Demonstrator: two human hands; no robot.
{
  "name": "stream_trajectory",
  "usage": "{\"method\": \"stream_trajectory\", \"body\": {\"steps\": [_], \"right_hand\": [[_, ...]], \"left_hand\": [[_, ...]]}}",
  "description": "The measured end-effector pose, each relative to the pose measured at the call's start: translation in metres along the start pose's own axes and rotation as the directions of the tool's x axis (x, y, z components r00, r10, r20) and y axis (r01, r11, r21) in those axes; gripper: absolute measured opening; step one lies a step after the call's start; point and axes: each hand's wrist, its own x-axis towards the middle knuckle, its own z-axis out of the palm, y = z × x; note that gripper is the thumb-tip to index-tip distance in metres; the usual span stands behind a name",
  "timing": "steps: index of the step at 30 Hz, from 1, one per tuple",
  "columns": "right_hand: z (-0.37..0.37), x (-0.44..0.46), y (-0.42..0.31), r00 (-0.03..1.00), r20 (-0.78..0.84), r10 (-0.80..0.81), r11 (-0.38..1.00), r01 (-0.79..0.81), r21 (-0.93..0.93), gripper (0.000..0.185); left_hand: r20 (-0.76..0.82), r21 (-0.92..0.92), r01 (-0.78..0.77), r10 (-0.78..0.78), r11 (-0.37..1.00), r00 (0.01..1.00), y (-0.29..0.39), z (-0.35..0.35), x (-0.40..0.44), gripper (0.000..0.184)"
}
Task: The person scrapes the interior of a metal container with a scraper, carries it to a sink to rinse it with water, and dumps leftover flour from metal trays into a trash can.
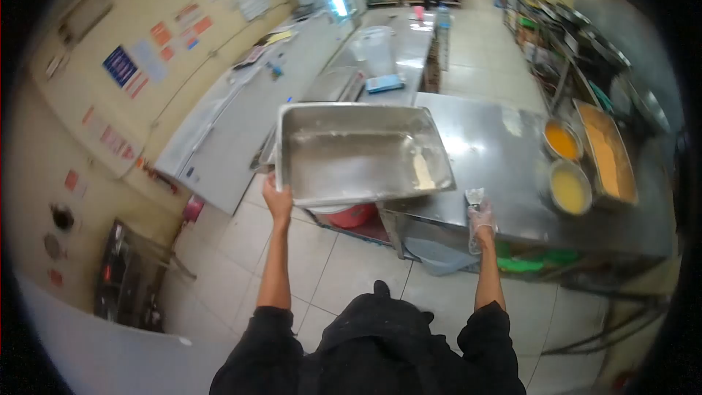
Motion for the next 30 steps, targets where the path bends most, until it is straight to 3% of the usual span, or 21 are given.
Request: {"method": "stream_trajectory", "body": {"steps": [2,4,5,7,8,10,11,12,13,17,19,20,23,25,27,29,30], "right_hand": [[0.017,0.009,-0.012,0.987,-0.040,-0.154,0.980,0.148,-0.130,0.072],[0.035,0.002,-0.017,0.927,-0.236,-0.291,0.932,0.218,-0.291,0.072],[0.051,0.004,-0.014,0.923,-0.209,-0.324,0.918,0.254,-0.304,0.072],[0.085,0.005,-0.001,0.955,0.009,-0.295,0.945,0.293,-0.145,0.071],[0.098,0.003,-0.002,0.953,0.027,-0.303,0.939,0.303,-0.161,0.071],[0.125,-0.015,-0.026,0.928,0.144,-0.345,0.938,0.335,0.089,0.061],[0.136,-0.027,-0.042,0.925,0.148,-0.351,0.936,0.343,0.079,0.061],[0.142,-0.051,-0.075,0.963,0.173,-0.208,0.926,0.136,0.352,0.058],[0.153,-0.066,-0.100,0.969,0.236,-0.072,0.806,-0.083,0.586,0.056],[0.215,-0.081,-0.128,0.957,0.291,-0.006,0.874,-0.136,0.467,0.051],[0.260,-0.094,-0.123,0.979,0.203,-0.006,0.947,-0.060,0.315,0.050],[0.278,-0.108,-0.125,0.978,0.209,-0.014,0.963,-0.043,0.267,0.058],[0.338,-0.131,-0.138,0.986,0.155,-0.063,0.949,0.011,0.316,0.065],[0.368,-0.164,-0.192,0.971,0.226,-0.078,0.824,-0.065,0.563,0.075],[0.413,-0.167,-0.209,0.935,0.296,-0.197,0.391,-0.202,0.898,0.072],[0.477,-0.140,-0.218,0.871,0.461,-0.172,0.326,-0.392,0.861,0.055],[0.500,-0.144,-0.232,0.781,0.588,-0.208,0.319,-0.514,0.796,0.044]], "left_hand": [[-0.108,-0.113,0.072,-0.084,0.991,0.991,-0.018,-0.015,-0.031,0.038],[-0.182,-0.107,0.101,-0.120,0.989,0.976,-0.069,-0.031,-0.051,0.040],[-0.219,-0.119,0.113,-0.137,0.986,0.966,-0.078,-0.042,-0.059,0.040],[-0.136,-0.244,0.255,-0.293,0.936,0.946,-0.091,-0.065,-0.083,0.042],[-0.148,-0.252,0.270,-0.313,0.929,0.938,-0.097,-0.075,-0.092,0.042],[-0.141,-0.249,0.323,-0.364,0.913,0.921,-0.101,-0.087,-0.097,0.043],[-0.144,-0.259,0.328,-0.372,0.909,0.917,-0.105,-0.095,-0.095,0.043],[-0.154,-0.273,0.327,-0.377,0.905,0.913,-0.112,-0.104,-0.094,0.042],[-0.162,-0.288,0.324,-0.379,0.901,0.911,-0.119,-0.114,-0.089,0.042],[-0.156,-0.302,0.268,-0.325,0.915,0.933,-0.132,-0.170,-0.063,0.040],[-0.190,-0.149,0.209,-0.236,0.966,0.953,-0.131,-0.207,-0.047,0.039],[-0.202,-0.186,0.198,-0.235,0.962,0.951,-0.143,-0.224,-0.038,0.037],[-0.243,-0.155,0.158,-0.193,0.975,0.951,-0.149,-0.283,0.000,0.038],[-0.267,-0.155,0.099,-0.138,0.983,0.954,-0.145,-0.316,0.032,0.038],[-0.288,-0.157,0.046,-0.090,0.987,0.953,-0.128,-0.331,0.060,0.038],[-0.419,-0.171,-0.022,-0.052,0.985,0.907,-0.107,-0.329,0.082,0.035],[-0.451,-0.166,-0.072,-0.011,0.983,0.892,-0.113,-0.324,0.091,0.033]]}}
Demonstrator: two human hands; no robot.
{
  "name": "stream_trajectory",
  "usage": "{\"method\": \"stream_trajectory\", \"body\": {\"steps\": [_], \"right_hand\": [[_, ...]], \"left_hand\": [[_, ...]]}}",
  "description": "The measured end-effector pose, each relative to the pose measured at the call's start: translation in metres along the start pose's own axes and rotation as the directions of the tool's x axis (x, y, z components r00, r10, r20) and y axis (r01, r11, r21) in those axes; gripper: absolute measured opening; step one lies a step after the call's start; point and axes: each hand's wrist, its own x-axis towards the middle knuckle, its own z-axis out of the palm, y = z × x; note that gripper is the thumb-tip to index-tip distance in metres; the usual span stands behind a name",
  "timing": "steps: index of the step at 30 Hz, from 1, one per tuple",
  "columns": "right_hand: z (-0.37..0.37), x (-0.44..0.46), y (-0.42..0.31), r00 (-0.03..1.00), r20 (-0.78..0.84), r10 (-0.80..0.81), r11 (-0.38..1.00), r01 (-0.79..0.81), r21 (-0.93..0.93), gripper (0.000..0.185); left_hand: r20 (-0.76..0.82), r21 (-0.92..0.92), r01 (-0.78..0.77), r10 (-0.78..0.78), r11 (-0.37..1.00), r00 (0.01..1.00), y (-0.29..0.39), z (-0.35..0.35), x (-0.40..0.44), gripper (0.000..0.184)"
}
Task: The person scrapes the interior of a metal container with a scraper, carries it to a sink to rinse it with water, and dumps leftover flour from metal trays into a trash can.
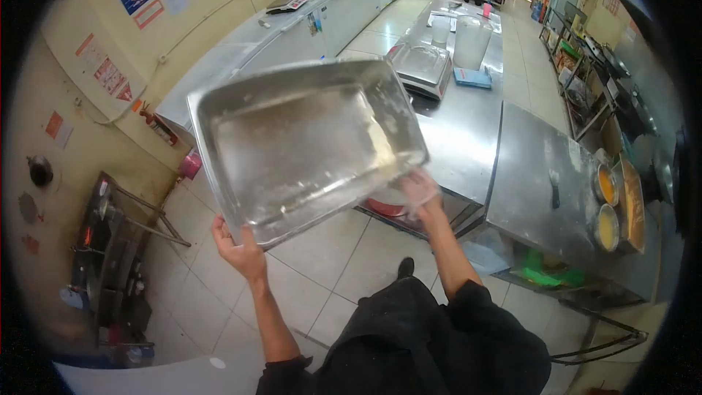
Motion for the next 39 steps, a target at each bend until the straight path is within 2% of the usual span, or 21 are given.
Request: {"method": "stream_trajectory", "body": {"steps": [1,3,4,5,7,9,11,13,14,16,17,19,21,23,27,28,33,35,37,38,39], "right_hand": [[0.022,0.010,0.020,0.987,0.095,0.131,0.991,-0.134,0.029,0.034],[0.054,0.034,0.070,0.944,0.210,0.254,0.954,-0.208,-0.217,0.024],[0.066,0.047,0.092,0.940,0.224,0.256,0.955,-0.210,-0.208,0.024],[0.078,0.060,0.114,0.956,0.144,0.254,0.962,-0.234,-0.140,0.020],[0.098,0.077,0.129,0.960,0.083,0.267,0.963,-0.263,-0.051,0.017],[0.117,0.099,0.128,0.997,0.042,0.069,0.992,-0.065,-0.105,0.012],[0.120,0.134,0.128,0.996,0.006,0.091,0.992,-0.090,-0.091,0.013],[0.101,0.174,0.144,0.985,0.043,0.167,0.984,-0.165,-0.064,0.013],[0.095,0.193,0.146,0.960,0.084,0.268,0.960,-0.259,-0.105,0.019],[0.098,0.195,0.144,0.962,0.108,0.251,0.968,-0.249,-0.033,0.020],[0.106,0.204,0.139,0.958,0.139,0.249,0.966,-0.256,0.033,0.021],[0.110,0.226,0.135,0.942,0.185,0.278,0.960,-0.281,-0.012,0.024],[0.106,0.240,0.134,0.912,0.238,0.334,0.942,-0.319,-0.101,0.026],[0.106,0.253,0.130,0.911,0.268,0.314,0.949,-0.290,-0.126,0.026],[0.104,0.262,0.130,0.915,0.288,0.282,0.958,-0.252,-0.138,0.026],[0.106,0.264,0.129,0.916,0.292,0.274,0.960,-0.244,-0.136,0.026],[0.120,0.272,0.128,0.926,0.321,0.200,0.974,-0.152,-0.170,0.027],[0.124,0.272,0.134,0.928,0.330,0.172,0.973,-0.108,-0.205,0.027],[0.123,0.270,0.143,0.922,0.379,0.084,0.953,0.037,-0.301,0.027],[0.124,0.268,0.145,0.904,0.428,0.004,0.880,0.200,-0.432,0.028],[0.121,0.270,0.149,0.854,0.514,-0.075,0.649,0.434,-0.625,0.028]], "left_hand": [[0.004,0.004,-0.008,0.008,1.000,1.000,-0.003,0.009,0.002,0.033],[0.048,0.082,-0.116,0.112,0.990,0.993,-0.005,0.034,-0.003,0.033],[0.090,0.066,-0.162,0.155,0.985,0.984,-0.007,0.048,-0.004,0.034],[0.134,0.052,-0.208,0.200,0.977,0.971,-0.009,0.060,-0.003,0.035],[0.137,0.054,-0.251,0.242,0.966,0.961,-0.011,0.076,0.003,0.034],[0.141,0.049,-0.301,0.292,0.952,0.946,-0.016,0.092,0.013,0.034],[0.080,0.029,-0.370,0.367,0.928,0.927,-0.022,0.110,0.019,0.032],[0.108,-0.009,-0.409,0.408,0.912,0.907,-0.037,0.127,0.031,0.031],[0.181,0.018,-0.484,0.473,0.875,0.862,-0.045,0.137,0.038,0.032],[0.300,0.105,-0.628,0.577,0.771,0.759,-0.052,0.152,0.052,0.036],[0.296,0.090,-0.644,0.597,0.760,0.746,-0.055,0.161,0.057,0.036],[0.443,0.135,-0.782,0.669,0.608,0.597,-0.052,0.176,0.063,0.035],[0.446,0.080,-0.777,0.675,0.624,0.588,-0.048,0.191,0.062,0.032],[0.496,-0.009,-0.834,0.726,0.552,0.475,-0.045,0.207,0.069,0.031],[0.544,-0.040,-0.831,0.710,0.555,0.447,-0.052,0.222,0.085,0.028],[0.555,-0.059,-0.804,0.689,0.591,0.466,-0.053,0.224,0.090,0.028],[0.538,-0.136,-0.816,0.734,0.561,0.415,-0.060,0.224,0.105,0.030],[0.493,-0.126,-0.782,0.723,0.610,0.484,-0.064,0.217,0.115,0.032],[0.526,-0.101,-0.785,0.702,0.611,0.479,-0.058,0.206,0.126,0.026],[0.449,-0.116,-0.803,0.752,0.585,0.483,-0.057,0.205,0.129,0.026],[0.367,-0.120,-0.814,0.787,0.569,0.496,-0.059,0.200,0.128,0.025]]}}
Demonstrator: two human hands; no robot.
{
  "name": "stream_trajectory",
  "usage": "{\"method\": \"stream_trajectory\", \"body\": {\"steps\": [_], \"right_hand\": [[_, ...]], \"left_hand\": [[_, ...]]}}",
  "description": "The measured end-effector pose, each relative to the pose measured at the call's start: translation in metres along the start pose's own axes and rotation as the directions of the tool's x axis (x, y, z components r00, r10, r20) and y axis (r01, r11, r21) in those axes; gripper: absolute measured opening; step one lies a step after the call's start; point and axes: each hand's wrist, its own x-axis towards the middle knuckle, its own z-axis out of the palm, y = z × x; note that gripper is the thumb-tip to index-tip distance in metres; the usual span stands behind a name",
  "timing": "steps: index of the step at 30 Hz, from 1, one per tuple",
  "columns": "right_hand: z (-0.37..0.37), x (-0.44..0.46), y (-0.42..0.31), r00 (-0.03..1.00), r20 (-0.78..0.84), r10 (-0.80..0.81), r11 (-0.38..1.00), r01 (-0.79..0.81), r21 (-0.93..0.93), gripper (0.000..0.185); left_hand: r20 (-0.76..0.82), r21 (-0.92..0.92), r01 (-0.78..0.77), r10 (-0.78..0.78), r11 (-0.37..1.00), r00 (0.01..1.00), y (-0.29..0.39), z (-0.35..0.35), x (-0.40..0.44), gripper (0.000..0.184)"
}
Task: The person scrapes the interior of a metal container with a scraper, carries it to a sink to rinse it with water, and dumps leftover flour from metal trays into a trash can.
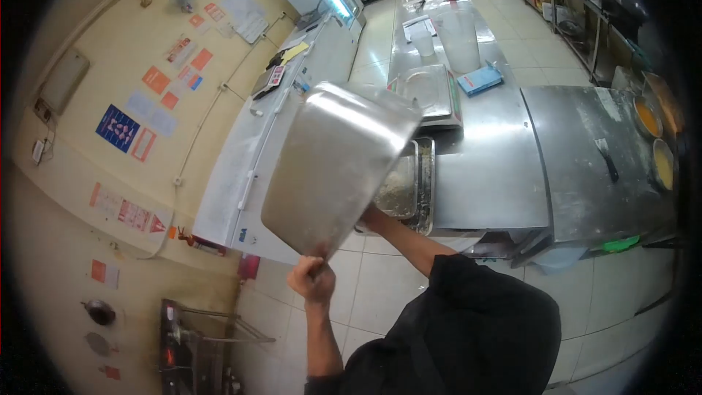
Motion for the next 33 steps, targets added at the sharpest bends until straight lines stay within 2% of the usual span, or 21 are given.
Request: {"method": "stream_trajectory", "body": {"steps": [1,2,3,4,5,7,9,10,12,13,14,16,18,19,21,22,24,25,27,32,33], "right_hand": [[0.000,0.001,0.005,0.993,0.057,-0.101,0.911,0.115,-0.396,0.028],[0.002,0.006,0.010,0.984,0.120,-0.128,0.788,0.174,-0.591,0.028],[0.017,-0.009,-0.026,0.999,-0.026,0.046,0.996,-0.043,0.077,0.027],[0.024,-0.019,-0.059,0.963,-0.021,0.268,0.679,-0.173,0.713,0.025],[0.023,-0.021,-0.060,0.962,-0.024,0.273,0.687,-0.178,0.705,0.025],[0.022,-0.029,-0.053,0.830,-0.059,0.554,0.665,-0.399,0.632,0.018],[0.024,-0.049,-0.072,0.855,-0.094,0.510,0.712,-0.358,0.604,0.014],[0.025,-0.059,-0.083,0.881,-0.127,0.456,0.758,-0.310,0.574,0.011],[0.024,-0.070,-0.087,0.864,-0.137,0.484,0.708,-0.294,0.642,0.008],[0.018,-0.071,-0.072,0.828,-0.296,0.476,0.810,-0.282,0.514,0.009],[0.014,-0.073,-0.064,0.788,-0.439,0.432,0.886,-0.281,0.368,0.010],[0.008,-0.087,-0.078,0.833,-0.351,0.428,0.881,-0.299,0.366,0.018],[0.011,-0.099,-0.063,0.918,-0.292,0.267,0.925,-0.159,0.346,0.016],[0.011,-0.103,-0.046,0.942,-0.314,0.118,0.992,-0.128,-0.009,0.015],[0.039,-0.106,-0.046,0.944,-0.298,0.141,0.986,-0.162,-0.048,0.012],[0.060,-0.108,-0.058,0.893,-0.273,0.357,0.922,-0.291,0.255,0.009],[0.073,-0.101,0.004,0.966,-0.177,0.187,0.981,-0.192,-0.010,0.010],[0.080,-0.095,0.025,0.986,-0.101,0.134,0.986,-0.143,-0.089,0.010],[0.096,-0.103,-0.013,0.864,0.088,0.496,0.848,-0.504,0.162,0.012],[0.155,-0.115,0.029,0.718,0.148,0.681,0.715,-0.695,0.083,0.014],[0.159,-0.122,0.055,0.670,0.230,0.706,0.678,-0.733,0.052,0.014]], "left_hand": [[0.083,0.053,0.065,-0.070,0.996,0.994,-0.006,-0.010,-0.007,0.024],[0.084,0.063,0.074,-0.080,0.995,0.993,-0.005,-0.022,-0.016,0.024],[0.019,0.045,0.068,-0.069,0.997,0.997,-0.007,-0.028,-0.013,0.024],[-0.055,0.015,0.062,-0.061,0.998,0.997,-0.008,-0.027,-0.009,0.025],[-0.061,0.008,0.071,-0.070,0.997,0.996,-0.006,-0.031,-0.011,0.025],[-0.118,-0.003,0.264,-0.263,0.964,0.958,-0.002,-0.049,-0.020,0.025],[-0.171,-0.074,0.438,-0.444,0.896,0.880,0.006,-0.063,-0.024,0.022],[-0.180,-0.079,0.443,-0.450,0.893,0.875,0.011,-0.071,-0.026,0.022],[-0.099,-0.099,0.547,-0.556,0.831,0.825,0.019,-0.089,-0.035,0.021],[-0.008,-0.092,0.596,-0.599,0.798,0.801,0.020,-0.101,-0.043,0.021],[-0.042,-0.089,0.602,-0.607,0.793,0.794,0.021,-0.108,-0.053,0.021],[-0.092,-0.220,0.663,-0.692,0.715,0.716,0.027,-0.119,-0.074,0.021],[-0.208,-0.293,0.682,-0.741,0.670,0.639,0.038,-0.130,-0.081,0.022],[-0.209,-0.349,0.732,-0.810,0.585,0.548,0.044,-0.139,-0.088,0.022],[-0.248,-0.389,0.791,-0.880,0.473,0.404,0.057,-0.158,-0.111,0.021],[-0.356,-0.365,0.799,-0.865,0.478,0.354,0.062,-0.169,-0.124,0.021],[-0.302,-0.378,0.834,-0.905,0.401,0.298,0.072,-0.178,-0.152,0.027],[-0.401,-0.362,0.842,-0.882,0.401,0.248,0.081,-0.184,-0.158,0.027],[-0.408,-0.331,0.878,-0.891,0.347,0.198,0.096,-0.189,-0.161,0.025],[-0.554,-0.279,0.919,-0.828,0.280,0.084,0.123,-0.204,-0.192,0.024],[-0.602,-0.281,0.936,-0.798,0.213,0.001,0.126,-0.204,-0.203,0.024]]}}
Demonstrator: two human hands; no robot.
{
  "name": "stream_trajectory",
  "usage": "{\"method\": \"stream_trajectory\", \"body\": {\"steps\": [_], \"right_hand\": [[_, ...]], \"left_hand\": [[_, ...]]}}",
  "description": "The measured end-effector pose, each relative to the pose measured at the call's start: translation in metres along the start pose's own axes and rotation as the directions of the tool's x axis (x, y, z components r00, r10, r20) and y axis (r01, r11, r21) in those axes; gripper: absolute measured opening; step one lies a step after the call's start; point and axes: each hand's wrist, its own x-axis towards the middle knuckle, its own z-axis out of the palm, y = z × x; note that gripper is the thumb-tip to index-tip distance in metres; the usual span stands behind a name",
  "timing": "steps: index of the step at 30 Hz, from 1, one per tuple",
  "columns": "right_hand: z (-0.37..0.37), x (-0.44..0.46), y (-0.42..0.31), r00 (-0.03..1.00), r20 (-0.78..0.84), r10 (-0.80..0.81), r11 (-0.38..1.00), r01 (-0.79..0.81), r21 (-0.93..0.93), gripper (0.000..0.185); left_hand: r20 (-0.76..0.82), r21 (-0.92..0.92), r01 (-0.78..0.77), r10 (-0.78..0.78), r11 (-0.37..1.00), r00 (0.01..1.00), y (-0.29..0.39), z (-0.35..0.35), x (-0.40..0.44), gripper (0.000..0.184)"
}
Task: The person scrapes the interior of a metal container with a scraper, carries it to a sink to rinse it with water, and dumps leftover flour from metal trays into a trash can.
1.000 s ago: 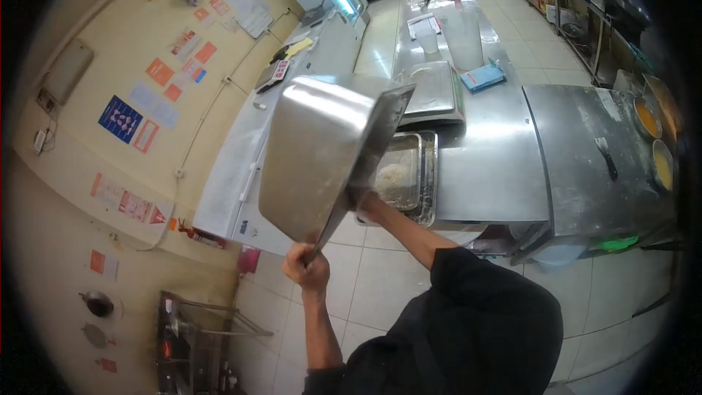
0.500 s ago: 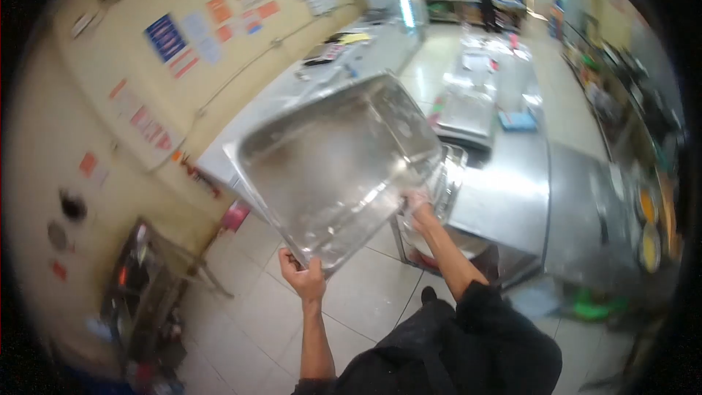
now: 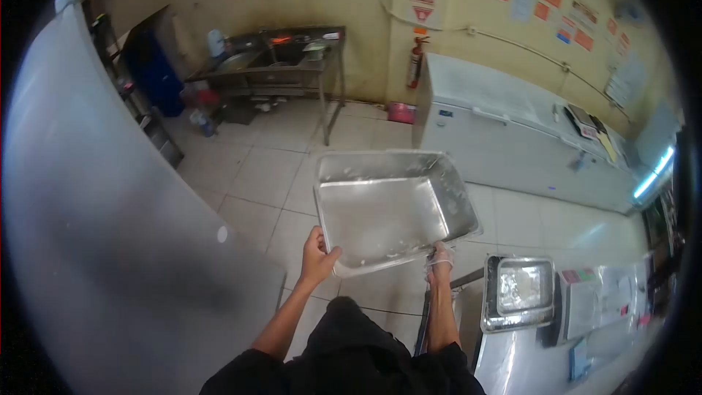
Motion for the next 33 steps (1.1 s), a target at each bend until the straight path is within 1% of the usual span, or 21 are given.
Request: {"method": "stream_trajectory", "body": {"steps": [1,2,3,5,7,9,12,13,15,16,18,19,21,22,23,24,28,29,31,32,33], "right_hand": [[0.009,0.000,0.008,0.996,0.076,0.057,0.998,-0.055,-0.020,0.014],[0.015,-0.002,0.020,0.993,0.116,0.029,0.999,-0.034,0.035,0.014],[0.016,-0.001,0.040,0.990,0.134,0.043,0.999,-0.045,0.014,0.014],[0.030,0.012,0.073,0.984,0.158,0.080,0.989,-0.060,-0.132,0.013],[0.069,-0.003,0.068,0.962,0.232,0.145,0.976,-0.100,-0.195,0.013],[0.084,0.016,0.098,0.895,0.384,0.225,0.951,-0.115,-0.288,0.013],[0.118,0.051,0.159,0.881,0.345,0.324,0.938,-0.253,-0.235,0.014],[0.135,0.060,0.179,0.882,0.348,0.318,0.945,-0.262,-0.198,0.015],[0.177,0.069,0.188,0.833,0.380,0.403,0.903,-0.293,-0.314,0.014],[0.205,0.080,0.194,0.830,0.384,0.404,0.900,-0.287,-0.327,0.014],[0.245,0.093,0.213,0.775,0.385,0.502,0.863,-0.415,-0.290,0.011],[0.266,0.097,0.219,0.760,0.391,0.519,0.852,-0.427,-0.303,0.011],[0.309,0.103,0.230,0.692,0.402,0.600,0.800,-0.508,-0.320,0.009],[0.335,0.106,0.245,0.625,0.502,0.598,0.798,-0.525,-0.297,0.007],[0.362,0.104,0.253,0.622,0.491,0.610,0.790,-0.527,-0.312,0.007],[0.389,0.104,0.259,0.572,0.516,0.637,0.767,-0.532,-0.358,0.005],[0.477,0.116,0.302,0.437,0.528,0.728,0.680,-0.557,-0.476,0.006],[0.500,0.118,0.313,0.421,0.532,0.735,0.671,-0.566,-0.479,0.006],[0.563,0.118,0.319,0.357,0.517,0.778,0.610,-0.625,-0.487,0.008],[0.597,0.117,0.311,0.322,0.515,0.794,0.597,-0.571,-0.563,0.014],[0.615,0.119,0.323,0.316,0.528,0.788,0.601,-0.577,-0.553,0.014]], "left_hand": [[-0.082,0.036,0.057,-0.054,0.998,0.995,-0.007,-0.009,-0.003,0.025],[-0.194,0.050,0.078,-0.067,0.996,0.979,-0.022,-0.015,-0.005,0.026],[-0.222,0.046,0.088,-0.076,0.995,0.972,-0.035,-0.027,-0.010,0.026],[-0.413,0.051,0.193,-0.155,0.980,0.897,-0.061,-0.056,-0.008,0.025],[-0.491,0.037,0.203,-0.159,0.979,0.856,-0.083,-0.084,-0.004,0.024],[-0.573,0.028,0.242,-0.183,0.970,0.799,-0.097,-0.102,0.006,0.023],[-0.645,0.053,0.343,-0.230,0.938,0.729,-0.126,-0.141,0.042,0.021],[-0.647,0.053,0.323,-0.214,0.945,0.732,-0.140,-0.155,0.057,0.021],[-0.649,-0.142,0.184,-0.232,0.973,0.725,-0.161,-0.183,0.098,0.021],[-0.656,-0.151,0.181,-0.236,0.972,0.717,-0.169,-0.200,0.127,0.021],[-0.706,-0.031,0.305,-0.237,0.952,0.668,-0.191,-0.231,0.163,0.020],[-0.722,-0.028,0.313,-0.236,0.949,0.651,-0.192,-0.241,0.177,0.020],[-0.771,0.051,0.181,-0.076,0.982,0.632,-0.186,-0.263,0.208,0.020],[-0.778,0.045,0.199,-0.091,0.979,0.621,-0.157,-0.275,0.229,0.020],[-0.789,0.020,0.182,-0.096,0.983,0.607,-0.114,-0.284,0.253,0.020],[-0.800,-0.003,0.155,-0.095,0.988,0.593,-0.093,-0.289,0.269,0.020],[-0.834,-0.028,0.011,-0.029,1.000,0.551,-0.103,-0.339,0.308,0.023],[-0.840,-0.013,0.017,-0.020,1.000,0.543,-0.100,-0.353,0.320,0.023],[-0.867,0.093,0.144,0.009,0.985,0.498,-0.098,-0.387,0.349,0.025],[-0.867,0.116,0.142,0.030,0.983,0.497,-0.103,-0.405,0.366,0.025],[-0.871,0.164,0.089,0.102,0.982,0.481,-0.110,-0.421,0.371,0.025]]}}
